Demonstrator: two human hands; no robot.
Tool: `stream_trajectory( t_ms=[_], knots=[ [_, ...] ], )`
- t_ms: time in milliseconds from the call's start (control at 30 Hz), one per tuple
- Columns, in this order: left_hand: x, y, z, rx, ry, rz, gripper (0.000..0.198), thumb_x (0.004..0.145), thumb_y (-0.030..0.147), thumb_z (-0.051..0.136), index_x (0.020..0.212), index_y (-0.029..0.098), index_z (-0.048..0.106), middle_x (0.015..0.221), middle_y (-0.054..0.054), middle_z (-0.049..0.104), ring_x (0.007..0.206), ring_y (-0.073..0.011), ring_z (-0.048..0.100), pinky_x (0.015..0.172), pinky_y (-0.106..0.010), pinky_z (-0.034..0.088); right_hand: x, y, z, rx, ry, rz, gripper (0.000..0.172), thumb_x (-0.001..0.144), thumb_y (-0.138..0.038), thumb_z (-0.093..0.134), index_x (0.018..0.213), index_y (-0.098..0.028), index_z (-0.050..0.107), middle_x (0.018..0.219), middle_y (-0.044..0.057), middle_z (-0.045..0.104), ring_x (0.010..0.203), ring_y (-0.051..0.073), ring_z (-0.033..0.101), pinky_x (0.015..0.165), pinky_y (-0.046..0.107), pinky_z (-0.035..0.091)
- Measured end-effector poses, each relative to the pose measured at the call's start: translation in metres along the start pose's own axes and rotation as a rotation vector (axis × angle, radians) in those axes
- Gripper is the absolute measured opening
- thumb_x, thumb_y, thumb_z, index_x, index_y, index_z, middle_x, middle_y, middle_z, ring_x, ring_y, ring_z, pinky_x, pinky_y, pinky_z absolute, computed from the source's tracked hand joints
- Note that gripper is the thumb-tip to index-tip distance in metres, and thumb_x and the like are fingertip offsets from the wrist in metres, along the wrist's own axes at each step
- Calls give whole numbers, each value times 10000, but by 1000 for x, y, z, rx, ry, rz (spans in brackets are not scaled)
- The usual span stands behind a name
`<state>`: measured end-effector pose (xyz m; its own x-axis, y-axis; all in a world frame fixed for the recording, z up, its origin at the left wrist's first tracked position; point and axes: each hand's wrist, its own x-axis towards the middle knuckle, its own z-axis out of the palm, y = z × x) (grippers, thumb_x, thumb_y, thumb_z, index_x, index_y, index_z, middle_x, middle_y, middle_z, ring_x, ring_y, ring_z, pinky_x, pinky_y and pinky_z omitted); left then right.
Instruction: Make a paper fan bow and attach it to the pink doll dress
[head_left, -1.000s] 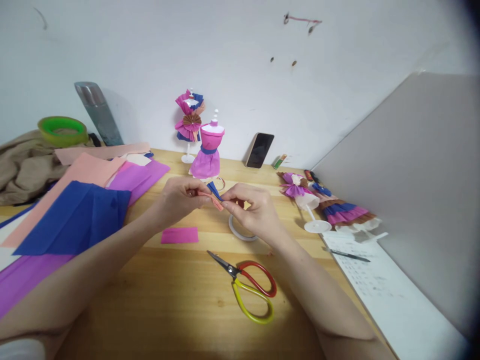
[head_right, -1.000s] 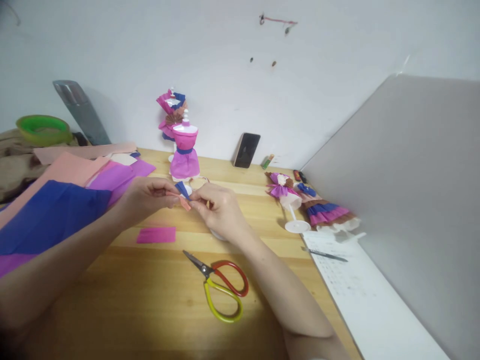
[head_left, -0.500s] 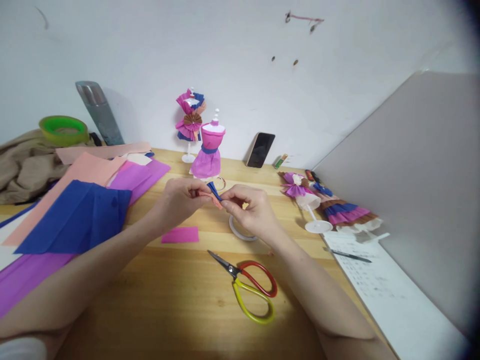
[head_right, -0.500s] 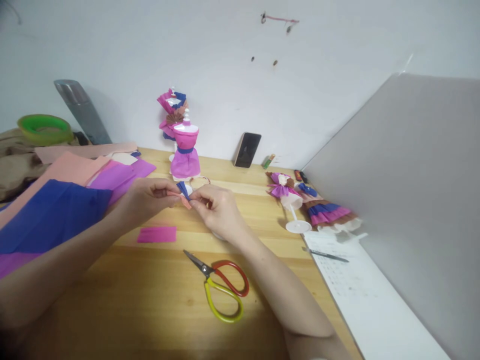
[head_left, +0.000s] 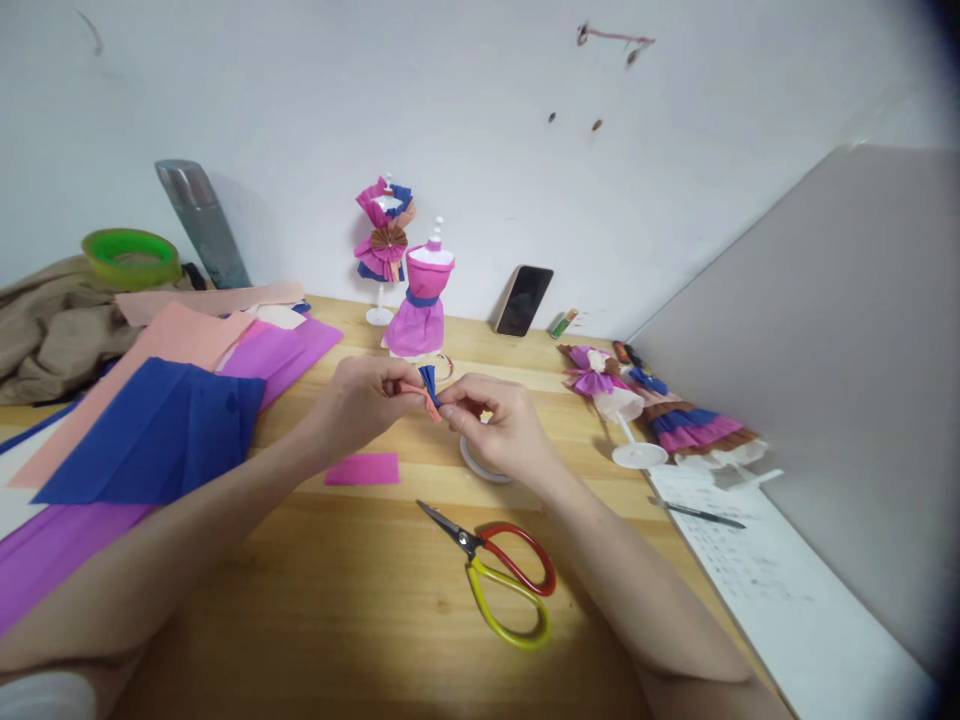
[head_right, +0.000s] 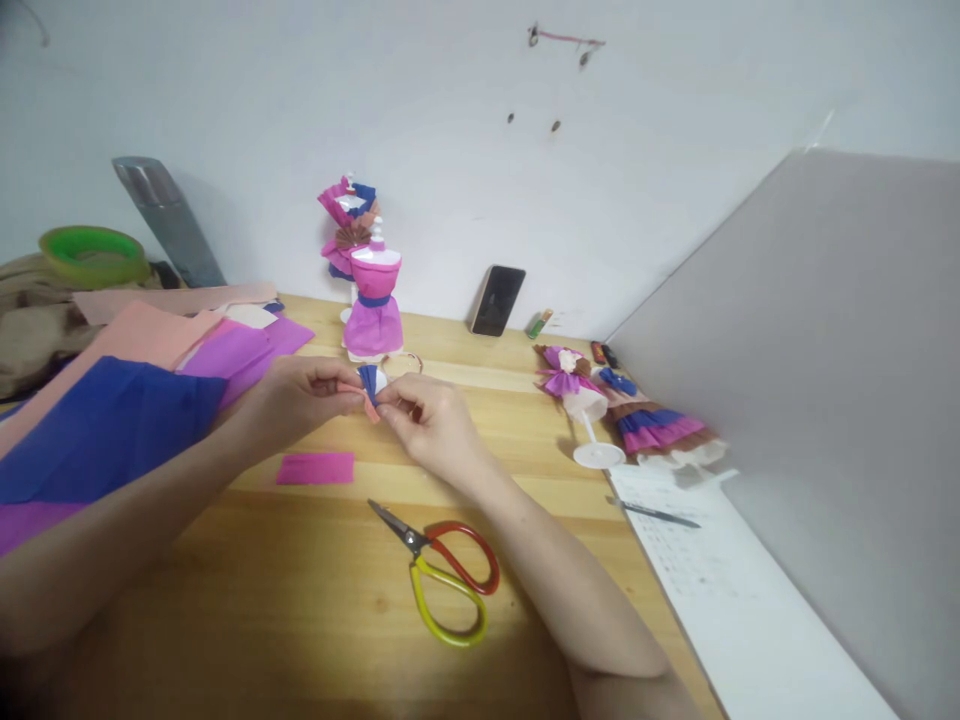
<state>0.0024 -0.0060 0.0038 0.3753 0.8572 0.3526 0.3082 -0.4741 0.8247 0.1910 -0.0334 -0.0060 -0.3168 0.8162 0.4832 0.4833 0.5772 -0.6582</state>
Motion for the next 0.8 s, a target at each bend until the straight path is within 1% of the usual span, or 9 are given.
stream_trajectory(
  t_ms=[167,267,300,367,433,500,667,800],
  knots=[
    [0,-2,1,-58,-1,-14,58,715,193,658,685,165,698,657,-11,697,633,-133,622,567,-203,469,0,2,1,20,-4,0,136,822,-155,555,747,-173,667,663,6,627,560,110,525,552,240,399],
    [2,-1,1,-115,-6,-57,65,698,203,678,740,157,696,706,-28,713,650,-142,639,592,-220,490,0,2,1,28,-7,-18,141,823,-150,550,737,-172,659,659,6,620,557,110,520,549,241,393],
    [2,-1,1,-136,-5,-81,119,687,203,688,793,152,701,725,-32,716,654,-144,643,602,-226,496,0,2,1,32,-8,-21,142,827,-152,550,739,-172,659,661,6,619,557,109,519,549,242,392],
    [4,-1,0,-189,-14,-125,307,666,197,708,967,137,694,748,-37,719,668,-151,653,623,-239,507,0,3,0,40,-10,-24,140,832,-155,552,749,-171,663,666,7,620,557,109,517,550,243,392],
    [5,-3,-1,-245,-49,-141,498,657,179,715,1147,121,643,749,-37,718,684,-157,659,629,-247,508,0,3,0,47,-19,-21,135,833,-152,557,761,-172,669,677,9,626,559,109,519,552,243,394],
    [6,-6,-2,-296,-96,-132,571,660,158,711,1221,113,612,753,-41,719,684,-157,658,606,-243,497,0,3,0,56,-32,-21,133,832,-148,562,764,-173,673,687,10,633,565,110,526,555,243,397],
    [9,-16,-4,-430,-217,-126,483,643,127,746,1121,132,679,788,-55,724,654,-151,655,528,-220,464,0,1,-1,71,-53,-29,140,839,-137,561,761,-174,671,705,15,646,590,118,551,578,248,411],
    [11,-19,-6,-519,-238,-168,419,606,109,775,1018,129,695,850,-61,722,654,-139,653,513,-208,485,0,2,-1,88,-54,-51,137,847,-144,568,768,-171,677,721,24,659,596,119,558,577,249,412]
  ],
)
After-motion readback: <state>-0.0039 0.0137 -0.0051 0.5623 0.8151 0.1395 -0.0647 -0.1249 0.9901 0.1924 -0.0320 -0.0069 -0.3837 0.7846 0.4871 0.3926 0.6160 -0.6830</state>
